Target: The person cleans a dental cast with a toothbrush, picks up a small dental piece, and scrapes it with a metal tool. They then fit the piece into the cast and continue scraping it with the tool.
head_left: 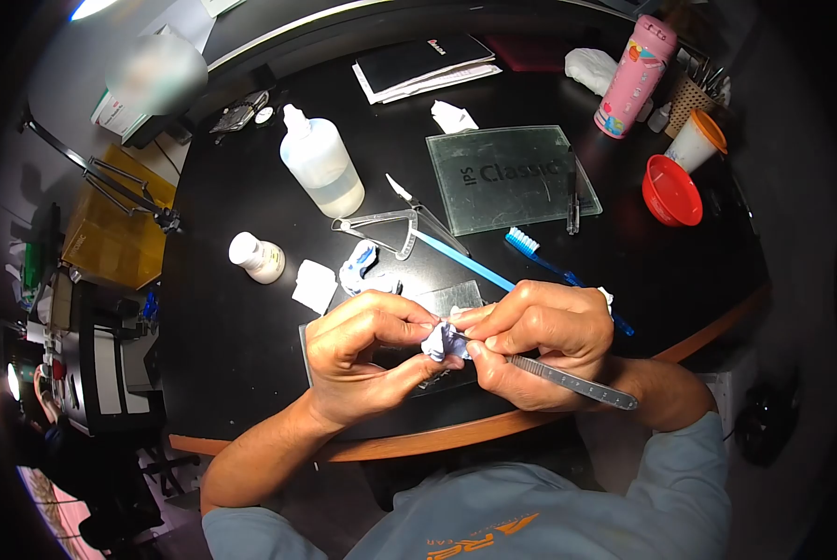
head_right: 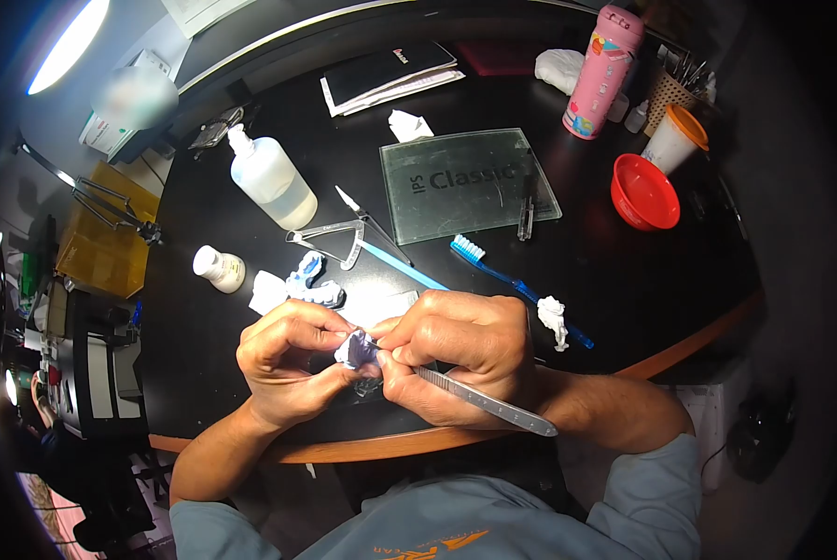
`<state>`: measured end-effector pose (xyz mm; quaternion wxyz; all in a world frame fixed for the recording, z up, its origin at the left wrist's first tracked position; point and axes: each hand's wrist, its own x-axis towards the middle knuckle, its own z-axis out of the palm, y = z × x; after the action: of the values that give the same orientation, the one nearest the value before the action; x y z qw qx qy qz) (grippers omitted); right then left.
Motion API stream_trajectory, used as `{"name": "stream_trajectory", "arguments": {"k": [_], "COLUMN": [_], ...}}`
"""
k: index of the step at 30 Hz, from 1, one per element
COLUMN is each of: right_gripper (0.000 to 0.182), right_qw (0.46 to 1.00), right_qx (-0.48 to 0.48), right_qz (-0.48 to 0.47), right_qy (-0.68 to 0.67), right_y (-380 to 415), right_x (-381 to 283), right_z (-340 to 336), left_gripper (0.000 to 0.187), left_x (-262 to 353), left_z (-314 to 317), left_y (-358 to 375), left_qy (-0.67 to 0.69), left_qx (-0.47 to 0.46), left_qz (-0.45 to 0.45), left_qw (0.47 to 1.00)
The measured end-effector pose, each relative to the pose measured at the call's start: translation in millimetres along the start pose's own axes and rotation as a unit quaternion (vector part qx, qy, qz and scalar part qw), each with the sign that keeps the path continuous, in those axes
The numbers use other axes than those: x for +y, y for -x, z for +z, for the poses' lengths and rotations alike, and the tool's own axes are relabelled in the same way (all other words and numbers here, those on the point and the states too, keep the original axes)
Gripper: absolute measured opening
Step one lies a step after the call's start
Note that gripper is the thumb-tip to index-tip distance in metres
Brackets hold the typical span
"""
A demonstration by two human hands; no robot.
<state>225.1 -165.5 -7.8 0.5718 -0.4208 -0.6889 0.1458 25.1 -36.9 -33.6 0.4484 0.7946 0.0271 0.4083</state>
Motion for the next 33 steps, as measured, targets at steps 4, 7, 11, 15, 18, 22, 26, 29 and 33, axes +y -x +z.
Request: {"name": "stream_trajectory", "arguments": {"k": [4, 7, 11, 15, 18, 22, 26, 29, 33], "right_gripper": [0.019, 0.019, 0.019, 0.019, 0.019, 0.019, 0.021, 0.021, 0.021], "right_qw": [1.000, 1.000, 1.000, 1.000, 1.000, 1.000, 0.999, 0.999, 1.000], "right_qx": [-0.003, -0.002, -0.003, -0.003, 0.004, 0.006, 0.033, 0.028, 0.024], "right_qz": [-0.003, -0.004, -0.001, -0.012, -0.017, -0.020, -0.013, -0.014, -0.015], "right_qy": [0.008, 0.011, 0.019, 0.017, 0.012, 0.010, 0.000, -0.003, 0.001], "right_y": [1.1, 1.7, 0.8, 1.4, 2.3, 2.8, 3.6, 3.6, 3.8], "right_x": [0.4, 0.4, -1.2, 1.3, 2.8, 2.7, 2.9, 2.3, 1.4], "right_z": [0.8, 1.6, 1.8, 1.9, 3.1, 2.9, 6.9, 5.5, 4.3], "left_gripper": [0.028, 0.028, 0.029, 0.030, 0.030, 0.030, 0.030, 0.030, 0.029], "left_x": [-0.3, 0.9, 2.2, 2.6, 5.1, 6.5, 5.6, 5.4, 3.3], "left_z": [1.1, 1.0, 1.3, 3.4, 4.8, 5.5, 5.3, 4.8, 6.4], "left_y": [-0.6, -1.5, -1.4, 0.1, 0.1, 0.1, 1.8, 2.3, 4.1], "left_qy": [0.008, 0.003, 0.008, 0.036, 0.050, 0.066, 0.082, 0.099, 0.141], "left_qx": [0.004, 0.006, 0.010, 0.019, 0.026, 0.034, 0.035, 0.035, 0.042], "left_qz": [0.005, 0.008, -0.002, -0.035, -0.053, -0.061, -0.072, -0.085, -0.106], "left_qw": [1.000, 1.000, 1.000, 0.999, 0.997, 0.995, 0.993, 0.991, 0.984]}}
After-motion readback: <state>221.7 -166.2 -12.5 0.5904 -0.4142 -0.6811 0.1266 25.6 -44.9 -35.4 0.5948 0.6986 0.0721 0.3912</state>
